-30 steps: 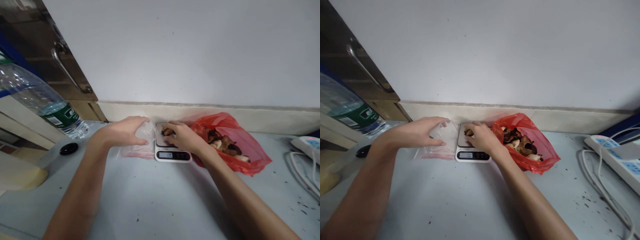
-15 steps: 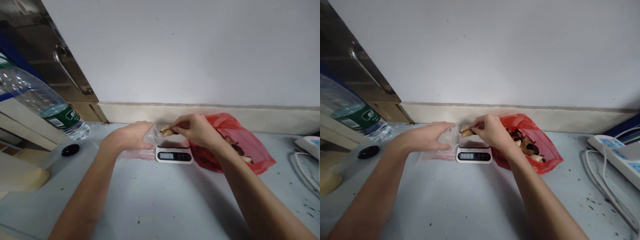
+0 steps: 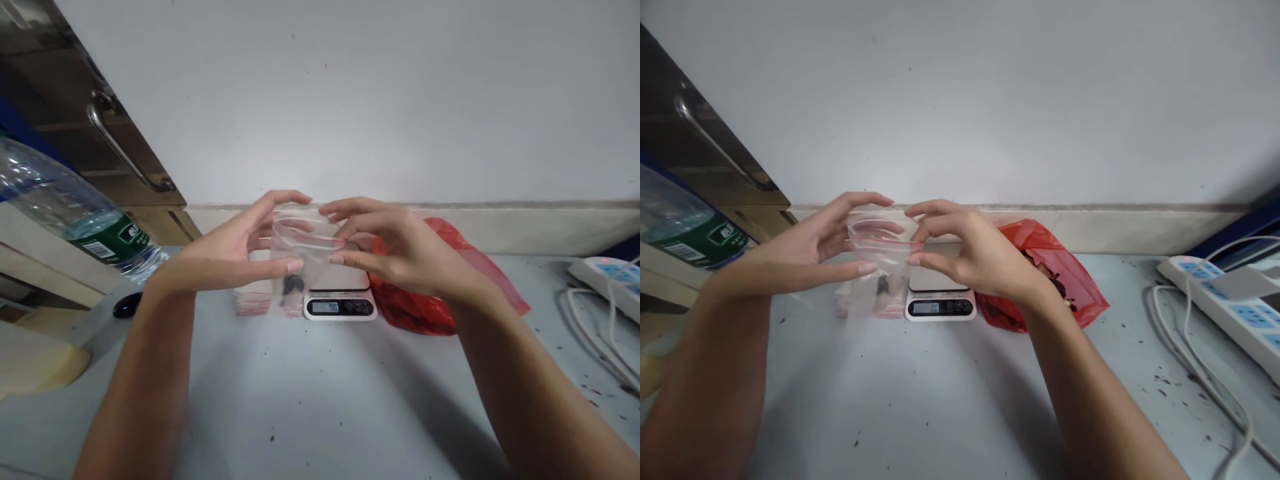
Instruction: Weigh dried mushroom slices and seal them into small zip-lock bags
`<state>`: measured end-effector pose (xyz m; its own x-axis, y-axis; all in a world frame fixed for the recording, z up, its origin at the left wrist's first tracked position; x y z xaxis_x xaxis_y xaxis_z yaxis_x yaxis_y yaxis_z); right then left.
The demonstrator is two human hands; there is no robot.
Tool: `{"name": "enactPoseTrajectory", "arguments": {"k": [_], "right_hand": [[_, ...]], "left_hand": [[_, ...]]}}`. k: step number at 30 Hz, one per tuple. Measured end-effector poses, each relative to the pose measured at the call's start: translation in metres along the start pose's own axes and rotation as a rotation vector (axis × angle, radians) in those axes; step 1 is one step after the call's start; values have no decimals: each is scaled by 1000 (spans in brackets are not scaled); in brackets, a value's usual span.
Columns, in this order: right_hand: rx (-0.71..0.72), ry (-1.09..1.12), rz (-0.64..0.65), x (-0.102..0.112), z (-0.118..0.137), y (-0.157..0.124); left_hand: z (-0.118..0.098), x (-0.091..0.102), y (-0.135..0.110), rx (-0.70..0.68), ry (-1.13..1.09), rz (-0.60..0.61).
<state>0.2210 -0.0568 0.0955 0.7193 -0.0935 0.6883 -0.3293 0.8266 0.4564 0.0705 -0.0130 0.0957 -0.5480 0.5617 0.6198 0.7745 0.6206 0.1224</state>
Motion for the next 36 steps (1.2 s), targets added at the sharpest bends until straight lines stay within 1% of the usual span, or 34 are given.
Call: {"name": "enactPoseTrajectory", "arguments": {"k": [2, 3, 5, 7, 8, 10, 12, 13, 15, 17, 19, 22, 25, 27, 30, 32, 34, 36], "right_hand": [[-20, 18, -55, 5, 0, 1], [-37, 13, -86, 7, 0, 1], [-49, -20, -156, 13, 0, 0], [-44, -40, -197, 19, 2, -1], [-47, -31, -191, 20, 3, -2], [-89, 13, -129, 19, 3, -3], [-155, 57, -54, 16, 1, -5], [-182, 67, -37, 16, 0, -6], [-201, 56, -47, 20, 0, -7], [-187, 16, -77, 25, 1, -8], [-162, -38, -86, 28, 1, -7], [-136, -134, -73, 29, 0, -8], [-150, -229, -78, 29, 0, -9], [-153, -260, -54, 24, 3, -8], [-136, -250, 2, 11, 8, -4], [-118, -198, -4, 7, 11, -2], [-99, -133, -28, 6, 12, 0], [-81, -98, -21, 5, 14, 0]], "left_hand": [[-9, 1, 0, -74, 12, -22], [-12, 0, 1, -88, 37, -21], [-14, -3, 2, -79, 104, -7], [-13, -4, 3, -47, 157, -8], [-13, -3, 3, -38, 165, -22], [-13, 1, 4, -46, 141, -73], [-15, 9, 3, -64, 100, -166], [-14, 13, 3, -63, 80, -219], [-11, 19, 2, -33, 39, -291], [-6, 21, 3, 0, -7, -315], [-4, 20, 4, 20, -32, -308], [-4, 18, 7, 21, -11, -307], [-13, 8, 10, -24, 44, -257], [-19, -1, 12, -50, 73, -218], [-25, -9, 13, -63, 78, -231], [-29, -11, 12, -64, 78, -242], [-33, -15, 11, -67, 98, -221], [-37, -19, 10, -86, 139, -179]]}}
Point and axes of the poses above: each hand's wrist, its own y-axis towards the middle knuckle, its own x-axis out of the back of the hand, z = x × y, the point moved 9 cm from there along y, towards the middle knuckle, and after that the axes turned 9 degrees about -y, right-handed, at the moved point
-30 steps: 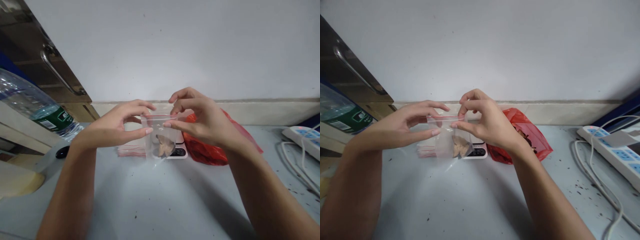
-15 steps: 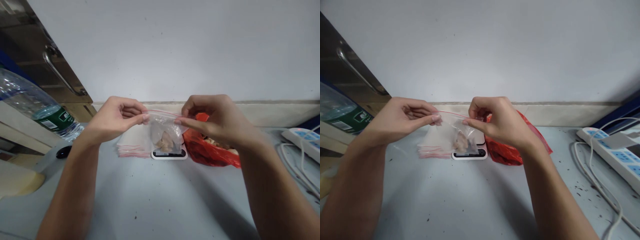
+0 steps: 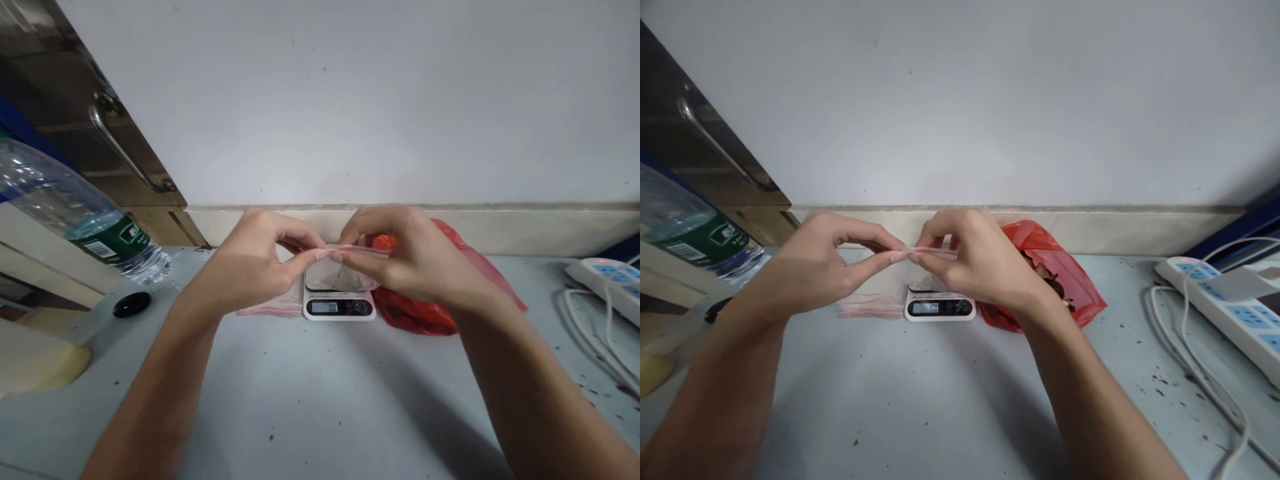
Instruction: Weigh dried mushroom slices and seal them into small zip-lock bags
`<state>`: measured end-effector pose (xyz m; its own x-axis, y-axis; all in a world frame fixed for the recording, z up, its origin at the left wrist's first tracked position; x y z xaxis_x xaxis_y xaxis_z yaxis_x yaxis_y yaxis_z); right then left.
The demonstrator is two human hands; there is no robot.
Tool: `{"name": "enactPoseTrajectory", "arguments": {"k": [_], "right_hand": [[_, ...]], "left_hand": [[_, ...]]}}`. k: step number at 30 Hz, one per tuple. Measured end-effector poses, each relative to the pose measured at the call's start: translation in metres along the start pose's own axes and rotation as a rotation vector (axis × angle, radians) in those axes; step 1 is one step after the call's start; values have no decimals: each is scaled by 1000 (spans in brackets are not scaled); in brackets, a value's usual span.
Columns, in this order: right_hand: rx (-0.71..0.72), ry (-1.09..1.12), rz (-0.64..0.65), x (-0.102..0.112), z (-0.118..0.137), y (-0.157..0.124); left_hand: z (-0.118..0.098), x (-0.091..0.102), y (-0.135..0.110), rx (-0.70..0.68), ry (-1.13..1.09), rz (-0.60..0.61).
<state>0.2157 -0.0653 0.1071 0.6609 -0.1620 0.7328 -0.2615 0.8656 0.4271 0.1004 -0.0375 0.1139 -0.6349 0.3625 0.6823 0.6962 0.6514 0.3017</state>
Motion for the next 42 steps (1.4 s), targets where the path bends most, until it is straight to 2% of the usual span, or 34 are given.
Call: {"name": "enactPoseTrajectory", "arguments": {"k": [7, 11, 19, 27, 30, 35, 38, 40, 42], "right_hand": [[-69, 126, 50, -1, -3, -1], [-89, 170, 91, -2, -11, -1], [-129, 160, 66, 10, -36, -5], [-163, 115, 13, 29, -50, -12], [-192, 108, -45, 40, -52, -17], [-273, 82, -209, 75, -67, -35], [-201, 111, -117, 81, -61, -38], [-133, 115, 9, 73, -47, -34], [-99, 56, 171, 60, -34, -30]], "left_hand": [[-12, 1, -5, -94, 181, 40], [-9, 5, -6, -97, 184, 53], [1, 21, -10, -47, 197, 48], [-7, 18, -10, -100, 222, 67], [-12, 19, -10, -112, 207, 63], [-9, 46, -16, -23, 297, -69], [-24, 51, -10, -90, 386, -127], [-45, 36, 2, -200, 407, -112], [-75, 12, 17, -365, 408, -90]]}}
Point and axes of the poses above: each hand's wrist, its own y-axis towards the middle knuckle, its own x-axis out of the back of the hand, z = x × y, the point moved 9 cm from there along y, towards the middle knuckle, and after that the axes turned 9 degrees about -y, right-handed, at the moved point
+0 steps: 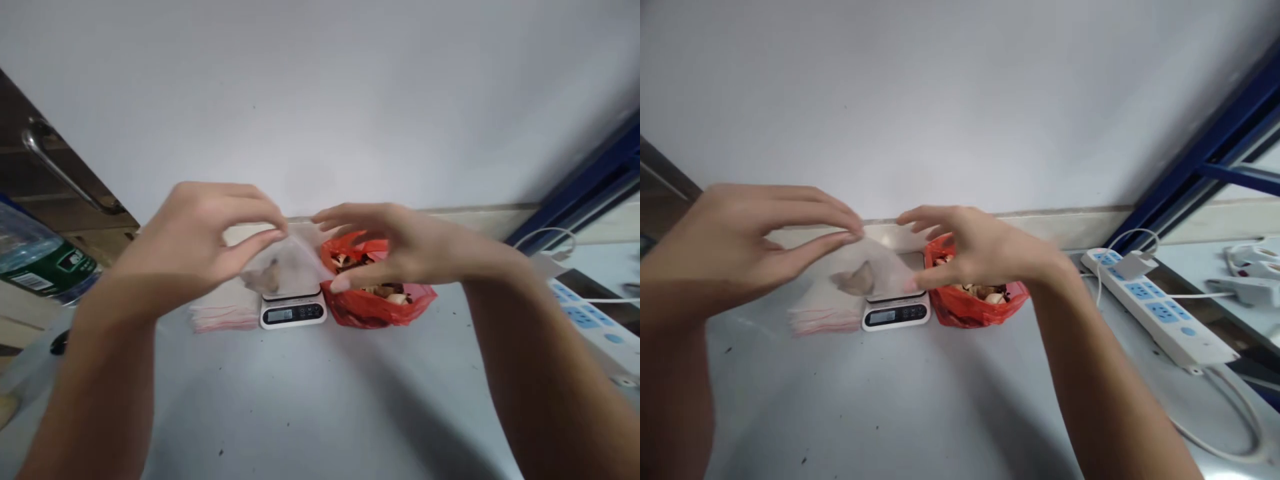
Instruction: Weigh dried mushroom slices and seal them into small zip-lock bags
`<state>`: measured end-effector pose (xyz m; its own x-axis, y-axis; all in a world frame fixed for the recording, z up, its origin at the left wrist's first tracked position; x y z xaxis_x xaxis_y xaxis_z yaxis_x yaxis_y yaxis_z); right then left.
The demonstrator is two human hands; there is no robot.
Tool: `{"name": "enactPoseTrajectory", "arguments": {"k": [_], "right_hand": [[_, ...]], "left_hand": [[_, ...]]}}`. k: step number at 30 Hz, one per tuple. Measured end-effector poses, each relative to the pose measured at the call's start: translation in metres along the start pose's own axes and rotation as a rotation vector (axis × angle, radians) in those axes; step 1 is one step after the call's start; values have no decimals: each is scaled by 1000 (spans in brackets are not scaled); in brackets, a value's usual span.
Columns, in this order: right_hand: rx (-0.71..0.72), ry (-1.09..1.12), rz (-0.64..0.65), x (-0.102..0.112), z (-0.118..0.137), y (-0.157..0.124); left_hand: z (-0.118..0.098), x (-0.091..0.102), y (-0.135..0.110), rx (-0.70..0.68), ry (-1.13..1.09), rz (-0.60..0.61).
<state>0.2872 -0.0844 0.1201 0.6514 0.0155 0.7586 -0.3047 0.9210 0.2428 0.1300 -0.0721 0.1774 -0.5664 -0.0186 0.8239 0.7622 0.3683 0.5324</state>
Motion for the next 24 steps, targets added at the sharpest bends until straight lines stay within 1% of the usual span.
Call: {"name": "enactPoseTrajectory", "arguments": {"k": [1, 2, 3, 4, 5, 6, 7, 8, 9, 10, 11, 12, 13, 14, 15, 16, 17, 18, 19, 20, 21, 23, 24], "right_hand": [[-11, -64, 78, -6, 3, 2], [-32, -132, 127, -9, 4, 3], [-54, -190, 139, -8, 2, 2], [-75, -232, 110, -1, -1, 0], [-93, -258, 46, 10, -6, -5], [-109, -274, -43, 24, -14, -12], [-130, -292, -146, 39, -24, -23], [-154, -318, -247, 54, -37, -37], [-198, -371, -358, 68, -53, -54], [-239, -441, -452, 78, -69, -72], [-266, -514, -482, 79, -85, -87], [-280, -575, -476, 74, -102, -100], [-284, -628, -446, 65, -119, -111], [-285, -681, -398, 51, -135, -120], [-273, -727, -316, 32, -149, -126], [-266, -757, -236, 14, -162, -131], [-247, -755, -117, -6, -173, -135], [-239, -732, -21, -23, -182, -139], [-243, -695, 55, -34, -189, -142], [-245, -643, 122, -41, -192, -145], [-251, -583, 172, -44, -193, -146], [-267, -463, 204, -35, -185, -142], [-282, -415, 183, -26, -177, -137]], "left_hand": [[-16, -7, 12, -78, -15, -14], [-29, -13, 23, -129, -29, -37], [-41, -17, 32, -161, -33, -88], [-49, -22, 40, -169, -36, -131], [-55, -24, 45, -172, -35, -197], [-58, -26, 48, -156, -44, -258], [-59, -32, 50, -136, -74, -271], [-58, -41, 51, -117, -117, -249], [-57, -54, 51, -113, -175, -190], [-56, -70, 49, -119, -244, -100], [-54, -87, 46, -109, -305, 10], [-49, -110, 42, -58, -316, 166], [-45, -130, 35, -23, -306, 298], [-43, -145, 28, -12, -289, 385], [-41, -158, 22, -11, -269, 464], [-40, -166, 17, -11, -257, 500], [-38, -171, 12, -7, -253, 523], [-37, -174, 9, -5, -253, 531], [-36, -175, 6, -2, -256, 526], [-34, -174, 4, 0, -261, 516], [-33, -172, 2, -4, -267, 495], [-32, -164, -1, -24, -279, 433], [-31, -158, -2, -41, -287, 392]]}}
Point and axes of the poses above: each hand's wrist, its own y-axis towards the middle knuckle, its own x-axis out of the back of the hand, z = x × y, the point moved 9 cm from there along y, towards the middle knuckle, and after that the axes turned 9 degrees about -y, right-handed, at the moved point
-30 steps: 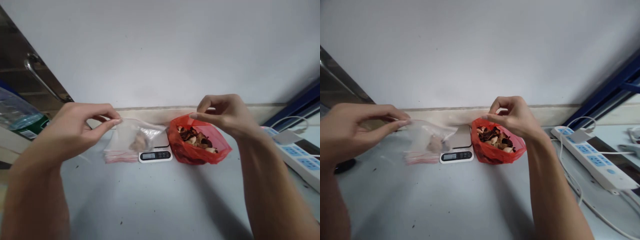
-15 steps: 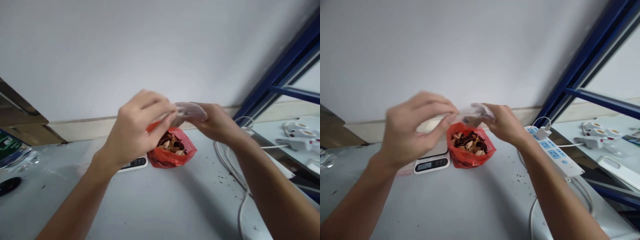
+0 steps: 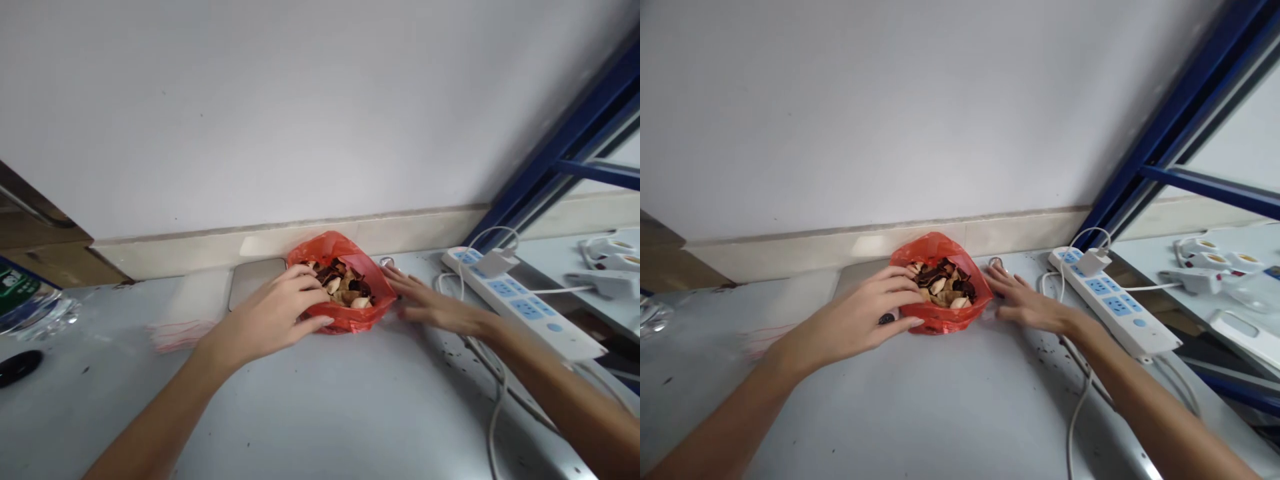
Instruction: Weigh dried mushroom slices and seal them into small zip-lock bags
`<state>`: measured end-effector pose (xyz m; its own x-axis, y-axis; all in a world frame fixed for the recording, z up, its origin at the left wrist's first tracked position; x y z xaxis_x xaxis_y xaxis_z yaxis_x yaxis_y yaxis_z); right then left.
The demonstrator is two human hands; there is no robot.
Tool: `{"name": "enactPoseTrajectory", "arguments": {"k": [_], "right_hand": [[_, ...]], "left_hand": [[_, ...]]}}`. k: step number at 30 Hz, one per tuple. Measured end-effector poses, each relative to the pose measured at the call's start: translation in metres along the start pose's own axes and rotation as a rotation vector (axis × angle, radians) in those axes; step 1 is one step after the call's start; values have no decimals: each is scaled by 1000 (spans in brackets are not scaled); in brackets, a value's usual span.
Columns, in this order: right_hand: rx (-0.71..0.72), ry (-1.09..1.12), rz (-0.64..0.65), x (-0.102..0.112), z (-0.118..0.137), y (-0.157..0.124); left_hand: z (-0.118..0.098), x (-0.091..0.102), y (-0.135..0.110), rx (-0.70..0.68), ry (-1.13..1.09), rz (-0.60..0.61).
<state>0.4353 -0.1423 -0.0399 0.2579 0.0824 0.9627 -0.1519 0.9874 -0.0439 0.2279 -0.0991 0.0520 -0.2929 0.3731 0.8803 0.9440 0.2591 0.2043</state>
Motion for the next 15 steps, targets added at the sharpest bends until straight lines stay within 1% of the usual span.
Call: {"name": "enactPoseTrajectory", "arguments": {"k": [1, 2, 3, 4, 5, 6, 8, 10, 11, 12, 13, 15], "right_hand": [[-37, 37, -70, 19, 4, 2], [-91, 44, -194, 42, 10, 3], [-131, 41, -288, 62, 19, 5], [-170, 36, -362, 79, 30, 7], [-190, 26, -375, 90, 44, 11], [-183, 19, -298, 90, 59, 20], [-132, -37, -33, 74, 88, 38], [-143, -138, 184, 55, 101, 49], [-165, -185, 248, 47, 102, 54], [-191, -221, 284, 42, 101, 58], [-213, -241, 291, 39, 100, 63], [-224, -227, 265, 39, 99, 71]], "left_hand": [[-1, 5, -4, -23, -1, -40], [-2, 9, -7, -43, 0, -76], [-2, 12, -11, -57, 3, -106], [-1, 15, -15, -62, 5, -127], [0, 17, -18, -62, 6, -141], [1, 19, -21, -59, 6, -148], [4, 22, -25, -51, 1, -155], [5, 25, -28, -40, -10, -158], [6, 26, -29, -32, -18, -156], [7, 26, -30, -22, -26, -149], [7, 26, -31, -13, -33, -141], [8, 27, -32, 3, -44, -127]]}}
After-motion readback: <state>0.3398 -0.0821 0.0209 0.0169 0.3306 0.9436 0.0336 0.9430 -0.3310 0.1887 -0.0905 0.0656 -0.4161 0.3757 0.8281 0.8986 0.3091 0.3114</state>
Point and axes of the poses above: each hand's wrist, its own y-axis towards the middle knuckle, its own x-axis out of the back of the hand, z = x × y, the point moved 9 cm from there along y, towards the middle knuckle, and after that the axes turned 9 degrees about -y, right-handed, at the moved point
